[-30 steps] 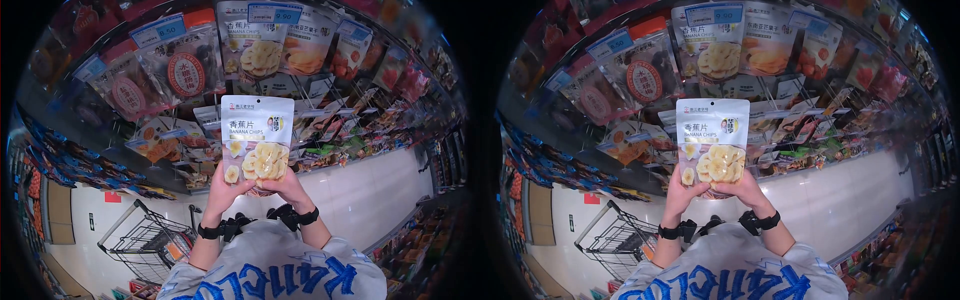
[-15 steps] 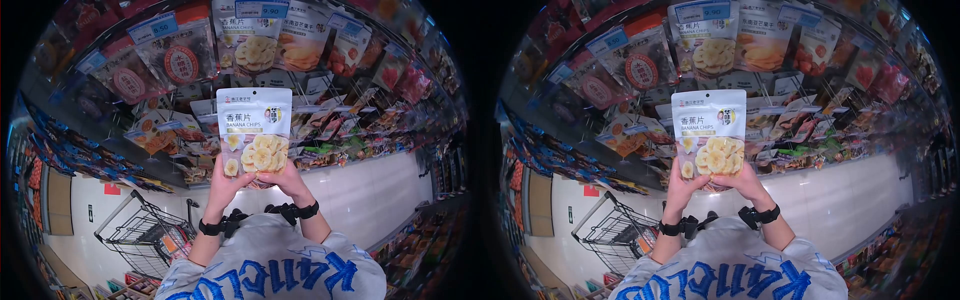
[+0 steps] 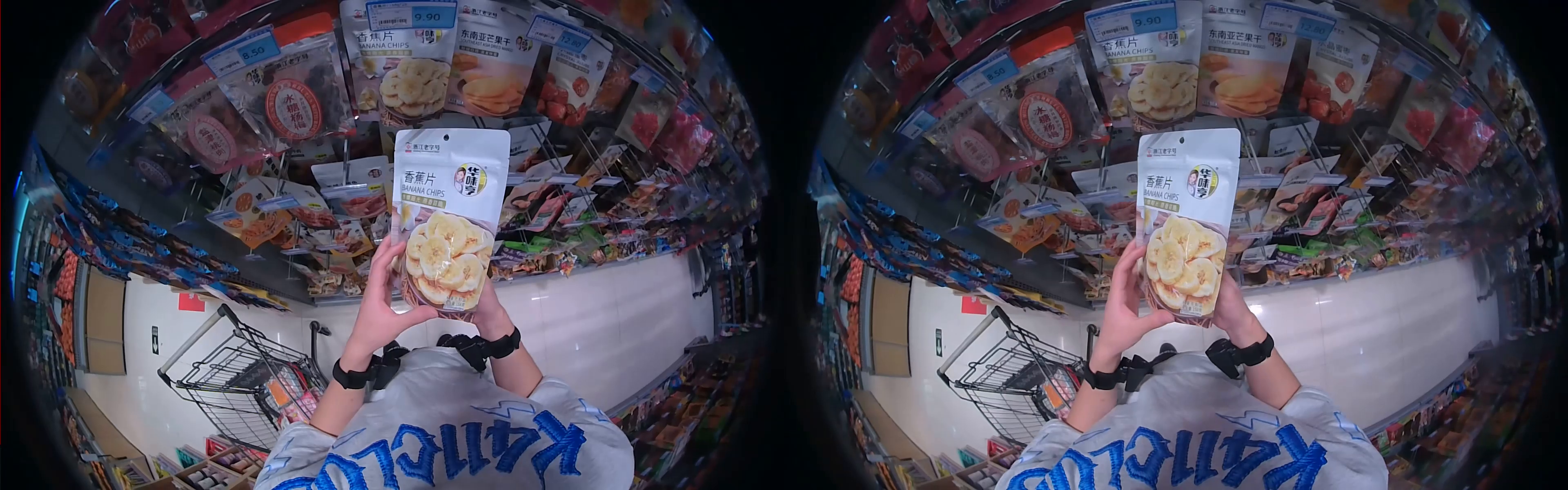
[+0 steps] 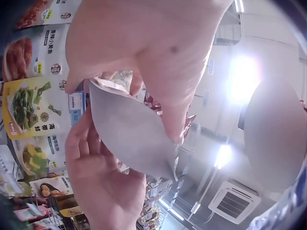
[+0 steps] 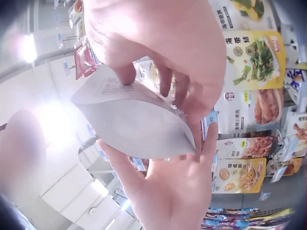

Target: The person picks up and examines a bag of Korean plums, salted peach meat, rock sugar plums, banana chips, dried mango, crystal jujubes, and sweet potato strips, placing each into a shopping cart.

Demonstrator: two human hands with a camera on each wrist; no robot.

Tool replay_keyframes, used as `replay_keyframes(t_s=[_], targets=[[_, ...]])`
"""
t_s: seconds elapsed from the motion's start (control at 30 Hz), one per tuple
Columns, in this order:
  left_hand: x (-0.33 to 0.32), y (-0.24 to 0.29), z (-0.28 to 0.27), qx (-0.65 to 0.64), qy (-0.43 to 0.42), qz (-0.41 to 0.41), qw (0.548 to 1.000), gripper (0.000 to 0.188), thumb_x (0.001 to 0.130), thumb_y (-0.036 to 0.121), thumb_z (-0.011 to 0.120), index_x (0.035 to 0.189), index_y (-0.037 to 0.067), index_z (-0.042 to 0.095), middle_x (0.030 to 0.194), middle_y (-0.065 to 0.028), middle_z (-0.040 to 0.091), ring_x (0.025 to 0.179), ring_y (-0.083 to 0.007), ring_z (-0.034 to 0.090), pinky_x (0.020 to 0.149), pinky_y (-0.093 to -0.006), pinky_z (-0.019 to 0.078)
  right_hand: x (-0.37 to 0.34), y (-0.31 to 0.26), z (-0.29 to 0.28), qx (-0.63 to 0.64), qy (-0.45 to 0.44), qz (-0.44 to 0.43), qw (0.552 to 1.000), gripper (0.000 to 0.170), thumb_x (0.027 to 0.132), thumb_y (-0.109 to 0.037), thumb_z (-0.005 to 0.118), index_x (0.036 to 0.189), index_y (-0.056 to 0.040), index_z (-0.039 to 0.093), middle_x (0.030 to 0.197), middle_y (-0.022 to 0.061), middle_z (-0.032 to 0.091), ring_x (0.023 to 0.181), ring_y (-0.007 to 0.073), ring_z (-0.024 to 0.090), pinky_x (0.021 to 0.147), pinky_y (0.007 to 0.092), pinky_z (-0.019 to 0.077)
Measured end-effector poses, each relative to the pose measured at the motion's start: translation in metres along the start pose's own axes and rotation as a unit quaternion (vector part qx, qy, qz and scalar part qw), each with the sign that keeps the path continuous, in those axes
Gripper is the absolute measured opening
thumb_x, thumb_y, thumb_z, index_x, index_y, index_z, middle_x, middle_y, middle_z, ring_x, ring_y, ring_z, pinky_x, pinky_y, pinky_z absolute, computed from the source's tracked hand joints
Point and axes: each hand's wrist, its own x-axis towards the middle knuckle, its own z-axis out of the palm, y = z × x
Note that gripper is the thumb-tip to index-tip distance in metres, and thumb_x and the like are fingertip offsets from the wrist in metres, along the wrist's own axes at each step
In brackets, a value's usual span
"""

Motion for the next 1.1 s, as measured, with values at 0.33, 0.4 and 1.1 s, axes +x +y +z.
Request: replay_keyframes(t_s=[0.33, 0.4, 1.1], targets=[[0.001, -0.002, 0.007, 0.112, -0.013, 0.005, 0.994, 0.098, 0.072, 0.027, 0.085, 0.15, 0.006, 0.03, 0.155, -0.0178, 0.029, 0.14, -0.0296, 0.034, 0.111, -0.0412, 0.0332, 0.011, -0.011, 0.017, 0.031, -0.106, 0.026, 0.994, 0.079, 0.097, -0.059, 0.045, 0.149, -0.0027, 0.027, 0.138, 0.0119, 0.049, 0.121, 0.023, 0.053, 0.103, 0.0371, 0.0434], [0.0, -0.001, 0.004, 0.083, -0.006, 0.008, 0.997, 0.098, 0.073, 0.028, 0.084, 0.15, 0.006, 0.029, 0.154, -0.0165, 0.03, 0.139, -0.0289, 0.036, 0.111, -0.0414, 0.033, 0.01, -0.017, 0.021, -0.095, 0.059, -0.063, 0.992, 0.062, 0.1, -0.037, 0.051, 0.146, -0.0014, 0.03, 0.132, 0.0115, 0.052, 0.116, 0.0198, 0.055, 0.1, 0.0345, 0.0446], [0.0, -0.011, -0.01, -0.174, 0.08, -0.096, 0.977, 0.06, 0.091, 0.002, 0.06, 0.144, -0.001, 0.031, 0.132, -0.0088, 0.053, 0.119, -0.0153, 0.053, 0.102, -0.0316, 0.0416, 0.006, -0.031, 0.023, -0.097, 0.03, -0.043, 0.994, 0.047, 0.088, -0.002, 0.065, 0.132, 0.0038, 0.049, 0.127, 0.0116, 0.06, 0.115, 0.0187, 0.059, 0.099, 0.0326, 0.047]])
